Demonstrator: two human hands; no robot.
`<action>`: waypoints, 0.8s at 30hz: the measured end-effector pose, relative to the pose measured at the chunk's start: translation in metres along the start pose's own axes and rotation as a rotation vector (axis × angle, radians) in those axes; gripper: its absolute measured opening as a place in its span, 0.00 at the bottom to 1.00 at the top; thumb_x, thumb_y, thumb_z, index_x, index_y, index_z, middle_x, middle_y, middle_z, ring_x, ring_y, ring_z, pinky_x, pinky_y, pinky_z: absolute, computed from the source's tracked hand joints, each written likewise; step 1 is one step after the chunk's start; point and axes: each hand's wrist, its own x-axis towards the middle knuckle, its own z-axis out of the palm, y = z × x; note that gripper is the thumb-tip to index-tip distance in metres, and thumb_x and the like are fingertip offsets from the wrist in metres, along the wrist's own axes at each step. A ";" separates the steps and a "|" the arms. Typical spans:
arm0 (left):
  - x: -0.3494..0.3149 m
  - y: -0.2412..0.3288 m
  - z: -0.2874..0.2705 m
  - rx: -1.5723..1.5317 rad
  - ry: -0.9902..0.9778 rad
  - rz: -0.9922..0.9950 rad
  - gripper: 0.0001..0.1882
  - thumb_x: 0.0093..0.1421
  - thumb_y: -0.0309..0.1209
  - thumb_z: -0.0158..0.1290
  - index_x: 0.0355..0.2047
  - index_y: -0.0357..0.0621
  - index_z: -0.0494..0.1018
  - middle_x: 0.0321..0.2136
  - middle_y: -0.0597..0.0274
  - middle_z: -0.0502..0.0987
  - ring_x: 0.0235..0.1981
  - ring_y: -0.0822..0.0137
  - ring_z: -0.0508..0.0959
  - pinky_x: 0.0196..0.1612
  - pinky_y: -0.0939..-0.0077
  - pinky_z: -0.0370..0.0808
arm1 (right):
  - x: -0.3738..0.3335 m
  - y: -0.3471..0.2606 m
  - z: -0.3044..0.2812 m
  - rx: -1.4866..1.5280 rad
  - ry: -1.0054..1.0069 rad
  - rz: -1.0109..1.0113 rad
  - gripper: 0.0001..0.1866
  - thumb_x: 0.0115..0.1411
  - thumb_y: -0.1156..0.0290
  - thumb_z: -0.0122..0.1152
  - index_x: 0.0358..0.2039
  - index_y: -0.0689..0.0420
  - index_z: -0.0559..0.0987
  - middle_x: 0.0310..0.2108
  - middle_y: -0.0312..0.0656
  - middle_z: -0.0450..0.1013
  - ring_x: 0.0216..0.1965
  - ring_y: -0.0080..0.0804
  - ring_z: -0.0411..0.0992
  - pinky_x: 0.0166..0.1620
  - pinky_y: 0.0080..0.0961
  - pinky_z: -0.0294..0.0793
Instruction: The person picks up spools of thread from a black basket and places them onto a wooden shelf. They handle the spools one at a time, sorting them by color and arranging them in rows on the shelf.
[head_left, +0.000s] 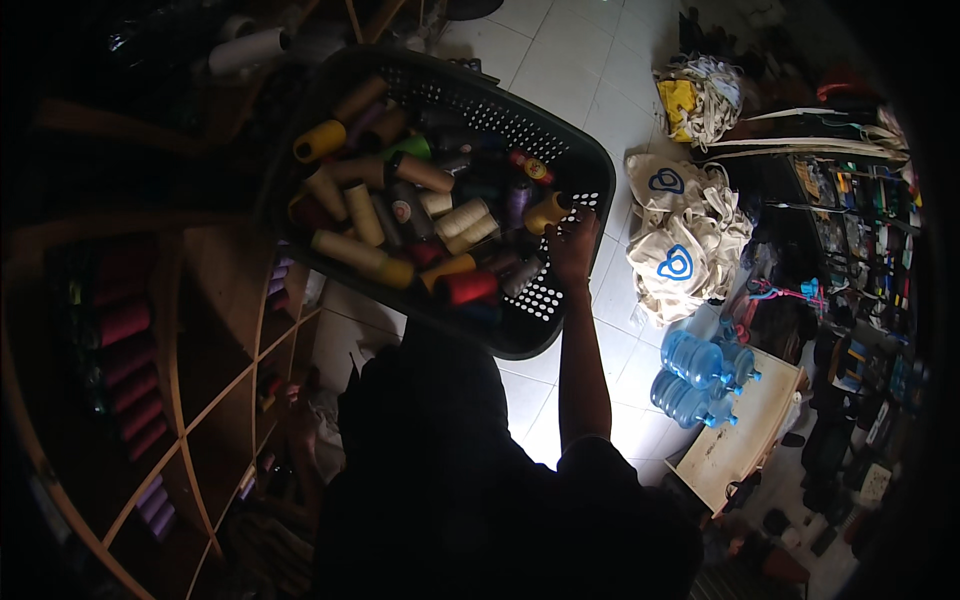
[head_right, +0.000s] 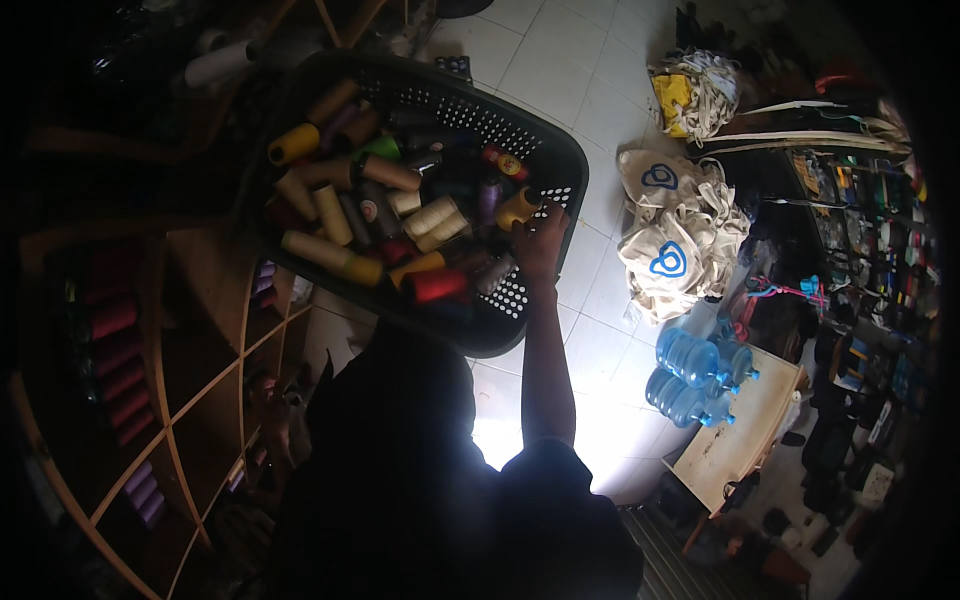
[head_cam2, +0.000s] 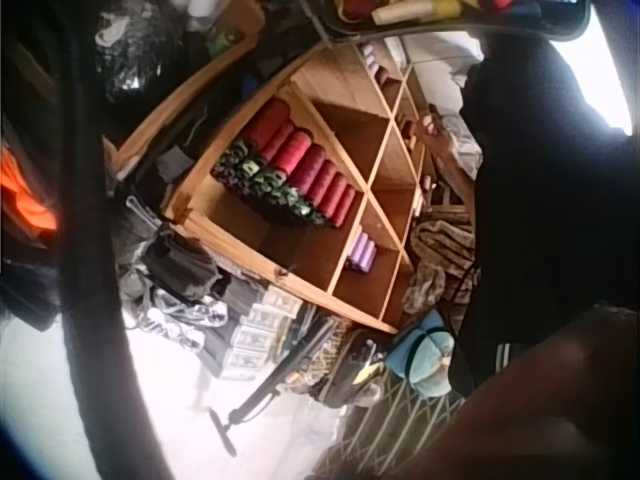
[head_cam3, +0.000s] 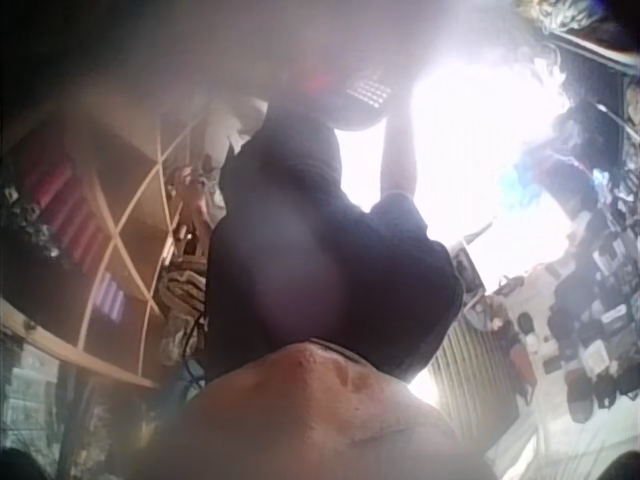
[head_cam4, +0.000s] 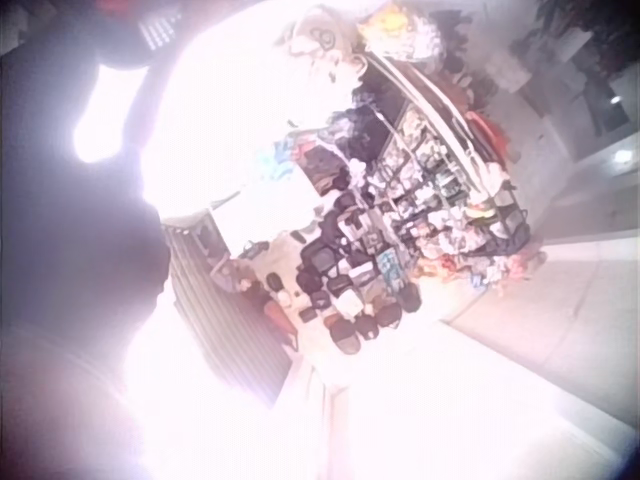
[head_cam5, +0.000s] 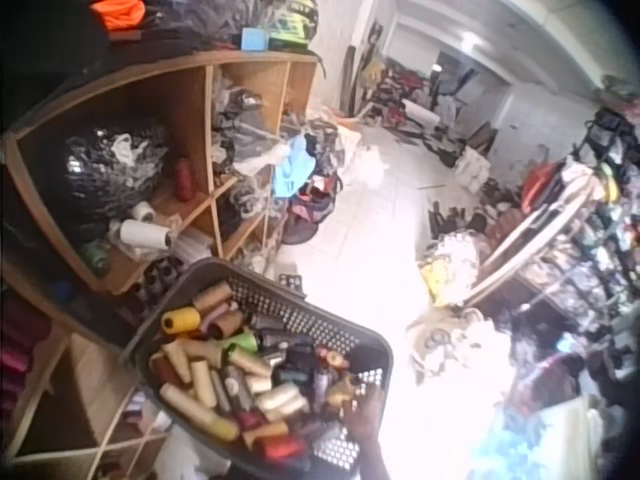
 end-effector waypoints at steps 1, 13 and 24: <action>0.000 -0.001 -0.001 -0.003 -0.002 0.002 0.11 0.61 0.24 0.49 0.44 0.39 0.72 0.35 0.57 0.77 0.32 0.67 0.76 0.30 0.79 0.73 | -0.004 0.002 0.001 -0.004 0.024 0.016 0.23 0.47 0.78 0.68 0.45 0.61 0.72 0.43 0.49 0.68 0.43 0.44 0.72 0.43 0.36 0.76; 0.010 -0.015 0.004 -0.023 -0.029 0.095 0.09 0.61 0.28 0.53 0.42 0.39 0.73 0.36 0.58 0.76 0.35 0.66 0.76 0.41 0.73 0.73 | -0.038 0.022 0.023 -1.060 -0.532 -0.118 0.25 0.43 0.60 0.72 0.40 0.57 0.75 0.40 0.47 0.75 0.48 0.49 0.70 0.52 0.41 0.66; 0.008 0.141 0.002 -0.319 -0.249 0.172 0.15 0.57 0.32 0.59 0.44 0.42 0.74 0.40 0.57 0.77 0.44 0.62 0.76 0.49 0.69 0.71 | -0.021 -0.098 -0.060 0.003 -0.571 -0.090 0.28 0.45 0.69 0.75 0.43 0.57 0.69 0.35 0.44 0.72 0.37 0.38 0.75 0.39 0.32 0.76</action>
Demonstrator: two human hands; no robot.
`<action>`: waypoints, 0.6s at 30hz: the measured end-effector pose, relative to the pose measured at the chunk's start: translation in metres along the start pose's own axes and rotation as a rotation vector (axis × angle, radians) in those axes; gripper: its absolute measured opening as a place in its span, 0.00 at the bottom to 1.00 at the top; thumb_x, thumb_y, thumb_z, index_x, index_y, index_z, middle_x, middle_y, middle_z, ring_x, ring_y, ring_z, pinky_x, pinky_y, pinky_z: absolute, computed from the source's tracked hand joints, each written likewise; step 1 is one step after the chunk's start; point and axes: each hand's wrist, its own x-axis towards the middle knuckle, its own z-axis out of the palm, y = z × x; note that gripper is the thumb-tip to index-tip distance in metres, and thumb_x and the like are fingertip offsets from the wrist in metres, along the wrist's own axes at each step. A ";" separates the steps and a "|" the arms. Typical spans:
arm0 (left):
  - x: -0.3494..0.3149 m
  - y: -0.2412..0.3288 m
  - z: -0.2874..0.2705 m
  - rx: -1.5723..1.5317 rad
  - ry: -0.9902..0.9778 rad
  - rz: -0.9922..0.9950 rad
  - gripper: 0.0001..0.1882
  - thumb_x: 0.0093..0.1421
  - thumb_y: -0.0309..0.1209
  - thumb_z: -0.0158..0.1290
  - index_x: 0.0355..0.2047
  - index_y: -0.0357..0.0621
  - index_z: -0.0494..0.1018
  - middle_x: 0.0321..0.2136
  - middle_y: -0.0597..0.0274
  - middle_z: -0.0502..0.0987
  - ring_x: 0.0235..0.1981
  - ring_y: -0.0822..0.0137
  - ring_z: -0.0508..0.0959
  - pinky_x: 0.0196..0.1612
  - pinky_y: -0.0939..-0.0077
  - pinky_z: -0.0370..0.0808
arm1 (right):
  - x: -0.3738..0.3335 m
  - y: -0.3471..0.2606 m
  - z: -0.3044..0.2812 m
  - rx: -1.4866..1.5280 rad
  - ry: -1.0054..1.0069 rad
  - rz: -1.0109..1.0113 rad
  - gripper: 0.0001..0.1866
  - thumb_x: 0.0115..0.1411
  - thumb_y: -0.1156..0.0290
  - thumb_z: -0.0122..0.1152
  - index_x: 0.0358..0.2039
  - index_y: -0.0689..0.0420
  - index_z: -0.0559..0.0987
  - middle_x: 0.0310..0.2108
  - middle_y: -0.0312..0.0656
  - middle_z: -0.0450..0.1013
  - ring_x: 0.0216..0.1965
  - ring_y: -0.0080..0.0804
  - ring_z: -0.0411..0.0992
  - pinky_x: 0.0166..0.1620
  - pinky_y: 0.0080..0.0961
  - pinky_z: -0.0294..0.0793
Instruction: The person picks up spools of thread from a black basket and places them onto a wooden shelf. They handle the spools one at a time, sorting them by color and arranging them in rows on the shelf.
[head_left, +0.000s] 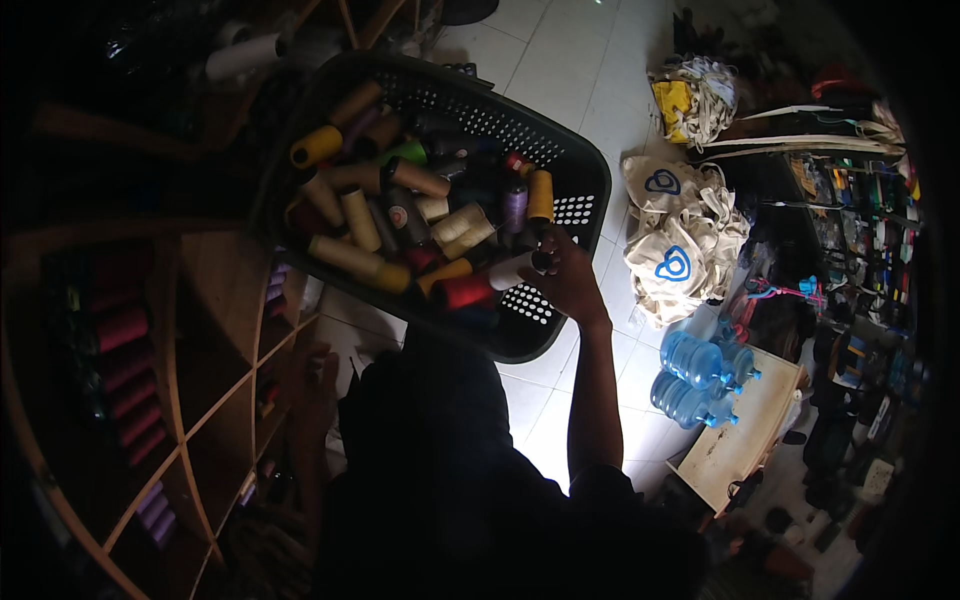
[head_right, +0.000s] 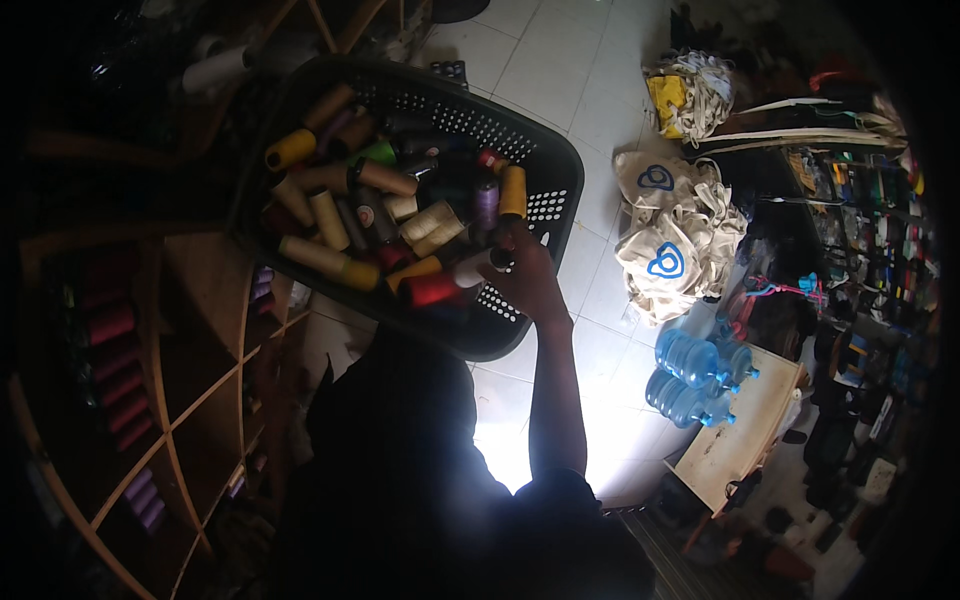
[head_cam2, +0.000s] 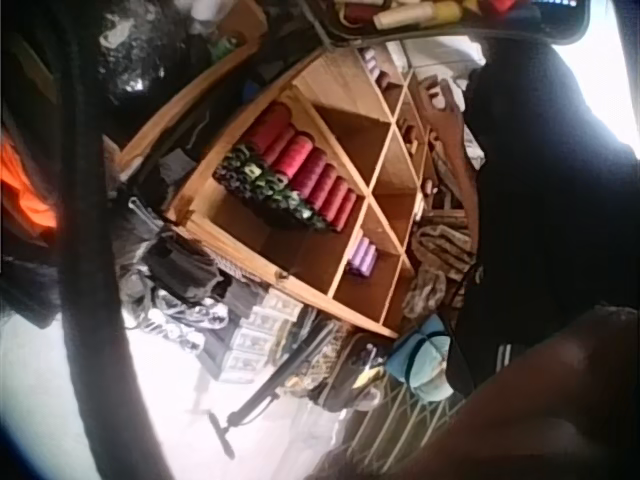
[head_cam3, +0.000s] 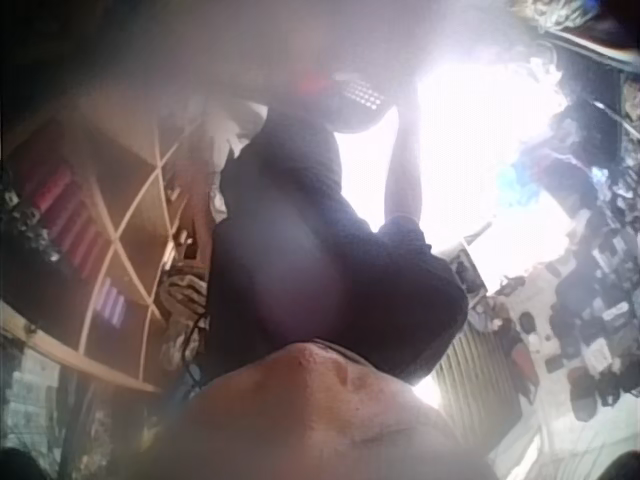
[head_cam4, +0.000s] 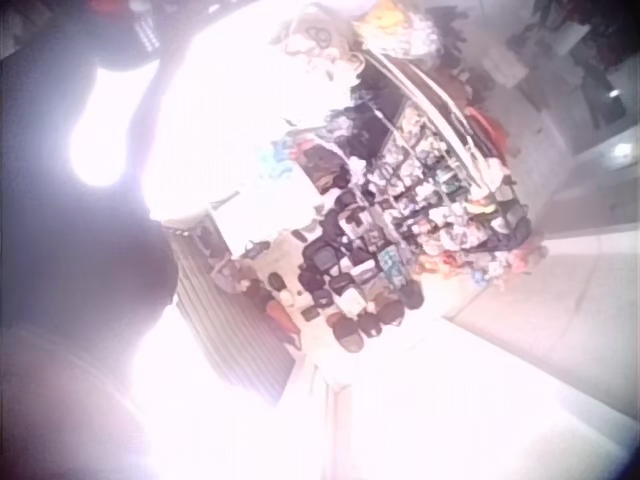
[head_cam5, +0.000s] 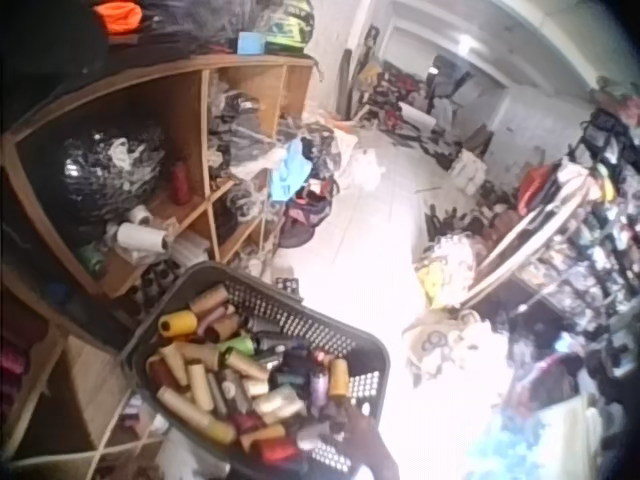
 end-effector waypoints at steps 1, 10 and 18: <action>0.003 0.025 0.011 0.082 -0.055 0.134 0.17 0.57 0.33 0.60 0.45 0.41 0.72 0.40 0.55 0.77 0.46 0.60 0.75 0.51 0.68 0.70 | -0.002 -0.017 -0.003 0.102 -0.020 -0.015 0.27 0.45 0.69 0.75 0.43 0.57 0.69 0.35 0.43 0.71 0.37 0.35 0.75 0.39 0.30 0.76; 0.014 0.096 0.058 0.247 -0.430 0.298 0.27 0.57 0.38 0.59 0.53 0.39 0.65 0.43 0.46 0.76 0.45 0.50 0.78 0.46 0.64 0.74 | -0.002 -0.068 0.057 0.521 -0.454 0.053 0.22 0.54 0.65 0.68 0.46 0.56 0.70 0.45 0.40 0.69 0.44 0.31 0.72 0.47 0.26 0.73; 0.007 0.021 0.019 -0.142 -0.125 -0.074 0.25 0.62 0.38 0.54 0.54 0.38 0.64 0.43 0.54 0.72 0.44 0.61 0.73 0.48 0.67 0.70 | 0.055 0.112 0.100 -0.538 0.280 0.445 0.33 0.56 0.50 0.59 0.52 0.63 0.68 0.41 0.58 0.72 0.46 0.56 0.72 0.48 0.42 0.74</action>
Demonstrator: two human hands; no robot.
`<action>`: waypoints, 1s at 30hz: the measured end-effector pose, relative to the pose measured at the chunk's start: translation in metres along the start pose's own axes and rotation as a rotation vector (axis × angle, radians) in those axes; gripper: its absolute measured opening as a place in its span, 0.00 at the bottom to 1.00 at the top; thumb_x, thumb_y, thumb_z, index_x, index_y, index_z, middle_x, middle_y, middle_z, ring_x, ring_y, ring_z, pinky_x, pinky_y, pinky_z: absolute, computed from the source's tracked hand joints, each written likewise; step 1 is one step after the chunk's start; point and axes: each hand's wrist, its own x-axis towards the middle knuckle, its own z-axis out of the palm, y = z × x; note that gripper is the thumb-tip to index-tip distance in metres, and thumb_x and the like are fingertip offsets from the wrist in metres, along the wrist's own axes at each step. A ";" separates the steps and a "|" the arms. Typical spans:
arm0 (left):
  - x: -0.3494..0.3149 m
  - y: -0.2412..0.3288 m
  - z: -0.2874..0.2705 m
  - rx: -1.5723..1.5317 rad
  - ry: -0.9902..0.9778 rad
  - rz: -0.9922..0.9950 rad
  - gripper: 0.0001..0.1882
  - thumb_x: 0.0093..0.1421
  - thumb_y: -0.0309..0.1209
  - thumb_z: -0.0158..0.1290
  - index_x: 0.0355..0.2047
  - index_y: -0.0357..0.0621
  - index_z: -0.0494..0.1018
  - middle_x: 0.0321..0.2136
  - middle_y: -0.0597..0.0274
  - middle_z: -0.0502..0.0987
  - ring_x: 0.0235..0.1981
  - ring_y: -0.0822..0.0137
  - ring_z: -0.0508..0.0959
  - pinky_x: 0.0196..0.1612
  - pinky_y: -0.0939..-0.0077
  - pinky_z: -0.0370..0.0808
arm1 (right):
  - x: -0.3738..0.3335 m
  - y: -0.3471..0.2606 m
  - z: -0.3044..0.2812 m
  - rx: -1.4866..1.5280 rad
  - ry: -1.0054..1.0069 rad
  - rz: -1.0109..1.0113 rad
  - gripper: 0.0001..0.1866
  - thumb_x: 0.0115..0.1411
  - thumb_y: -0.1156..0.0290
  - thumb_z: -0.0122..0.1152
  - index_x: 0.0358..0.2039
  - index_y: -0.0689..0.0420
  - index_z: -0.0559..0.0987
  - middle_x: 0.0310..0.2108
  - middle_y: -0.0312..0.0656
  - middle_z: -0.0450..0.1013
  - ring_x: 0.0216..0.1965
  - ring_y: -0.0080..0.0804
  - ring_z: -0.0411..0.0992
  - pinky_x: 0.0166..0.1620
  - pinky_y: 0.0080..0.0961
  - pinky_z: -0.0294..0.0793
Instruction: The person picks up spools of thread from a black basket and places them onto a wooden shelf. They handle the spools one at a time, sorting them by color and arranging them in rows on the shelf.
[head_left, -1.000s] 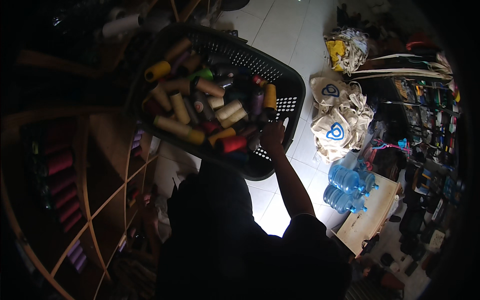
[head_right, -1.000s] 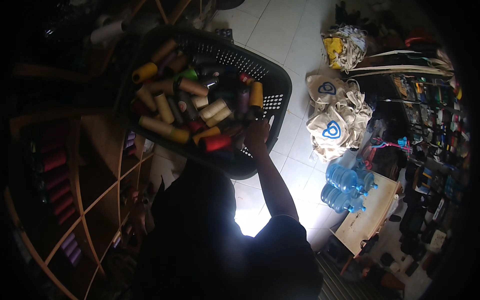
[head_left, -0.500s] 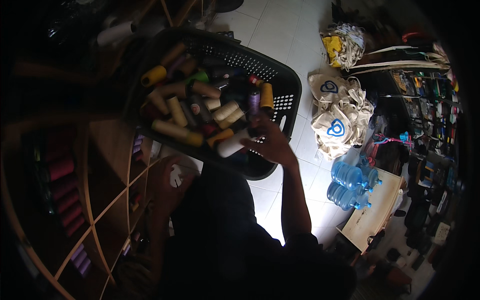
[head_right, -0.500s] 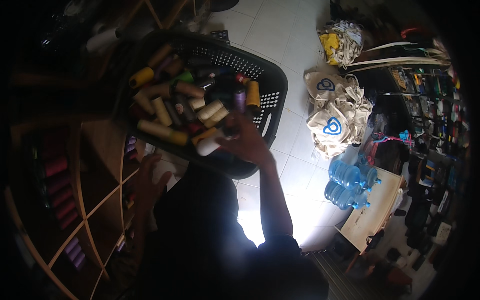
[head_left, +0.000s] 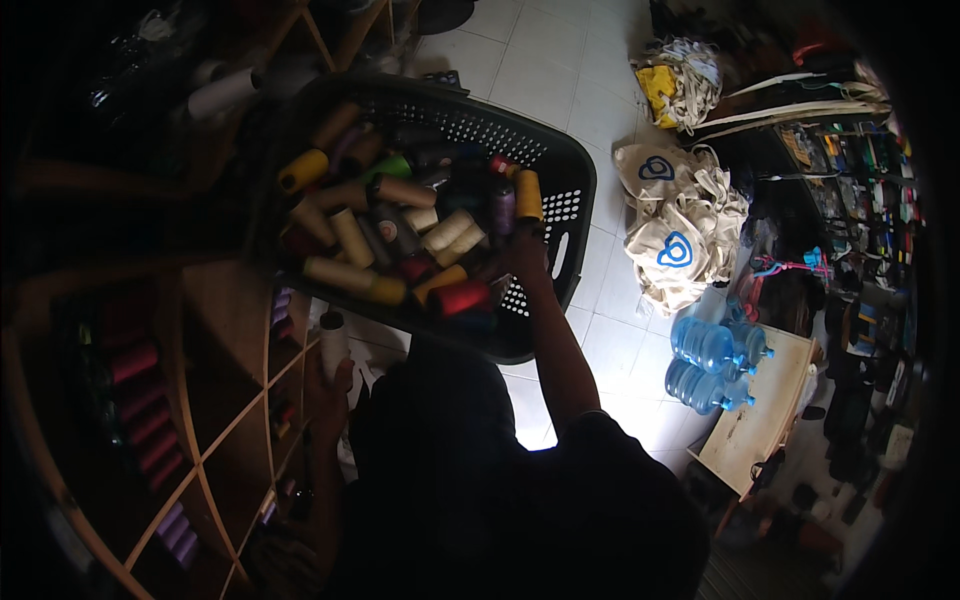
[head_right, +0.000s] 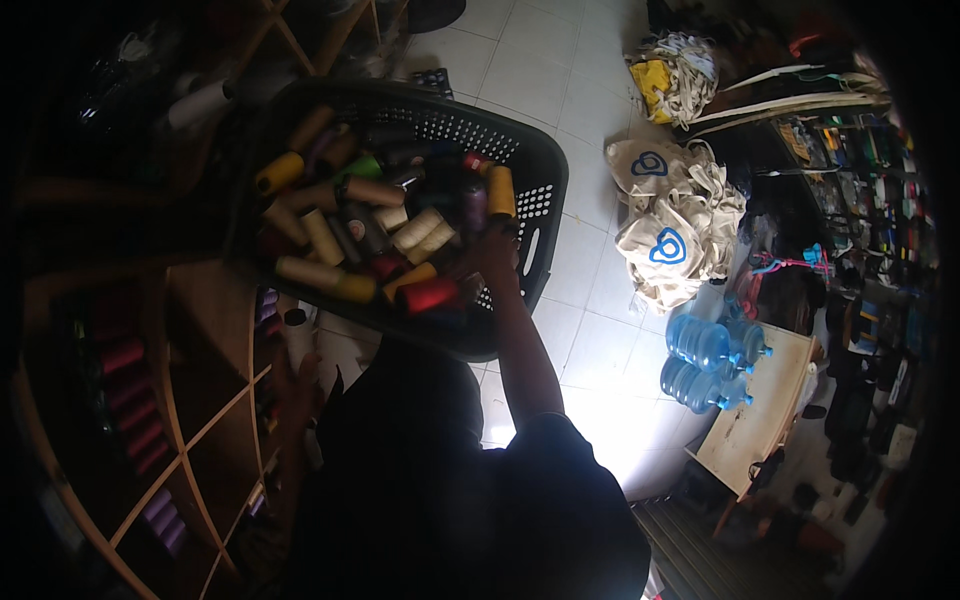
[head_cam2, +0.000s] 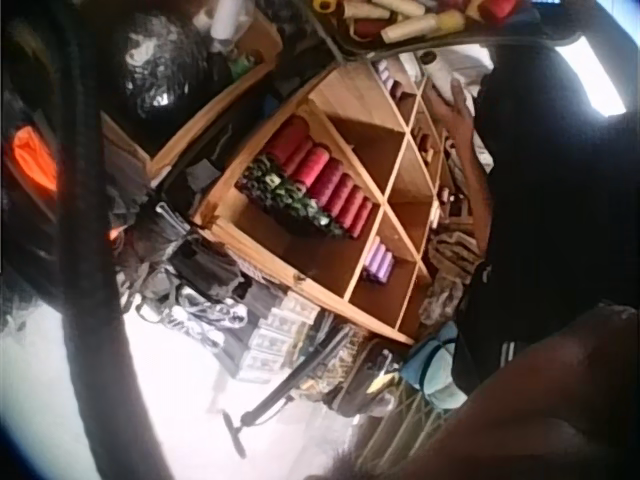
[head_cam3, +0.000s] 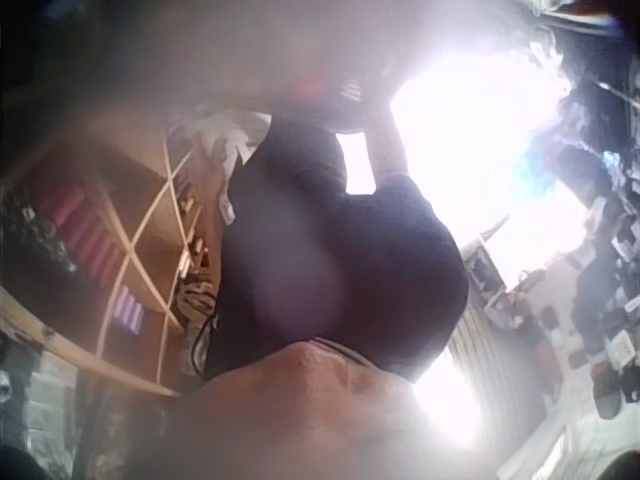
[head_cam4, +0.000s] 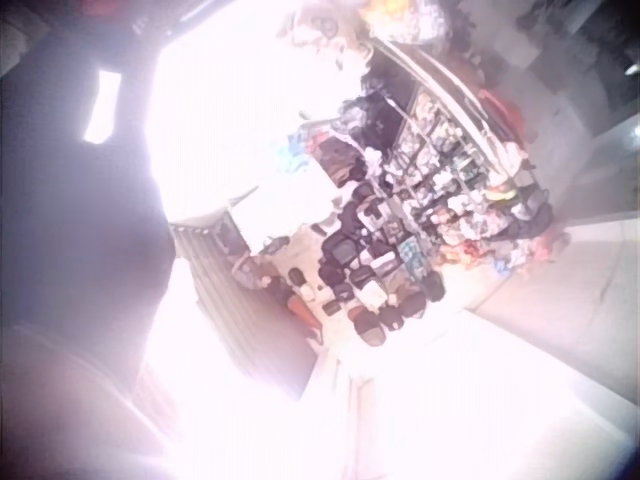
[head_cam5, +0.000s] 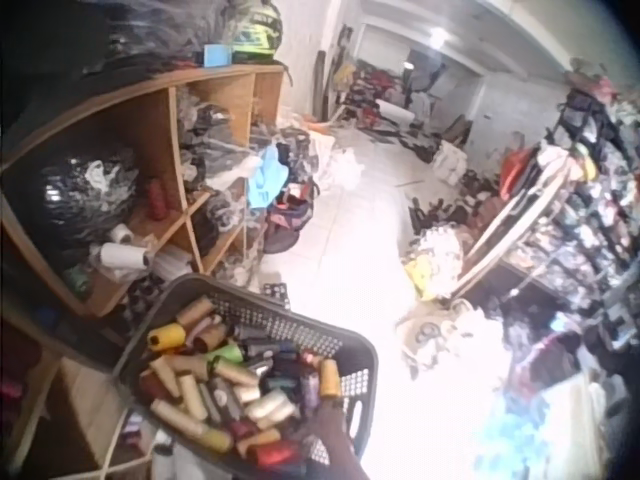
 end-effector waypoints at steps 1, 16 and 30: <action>-0.002 -0.008 -0.008 0.040 0.042 0.026 0.25 0.62 0.38 0.54 0.55 0.37 0.63 0.43 0.54 0.72 0.44 0.62 0.74 0.48 0.68 0.71 | 0.002 -0.003 0.003 -0.038 0.026 0.010 0.32 0.56 0.51 0.60 0.52 0.63 0.67 0.42 0.59 0.71 0.47 0.56 0.72 0.49 0.43 0.73; -0.034 -0.007 -0.035 -0.194 0.258 -0.011 0.28 0.67 0.36 0.48 0.63 0.38 0.55 0.51 0.50 0.70 0.51 0.64 0.71 0.56 0.69 0.65 | 0.045 -0.042 -0.020 0.658 -0.761 -0.395 0.28 0.57 0.63 0.66 0.57 0.46 0.67 0.45 0.43 0.65 0.41 0.30 0.70 0.34 0.27 0.79; -0.013 0.004 -0.035 -0.705 0.205 0.108 0.30 0.60 0.39 0.51 0.60 0.40 0.59 0.31 0.58 0.74 0.32 0.69 0.74 0.39 0.74 0.71 | 0.000 -0.027 -0.207 1.003 -0.230 -0.267 0.27 0.58 0.65 0.65 0.55 0.58 0.68 0.44 0.39 0.71 0.39 0.24 0.73 0.32 0.20 0.80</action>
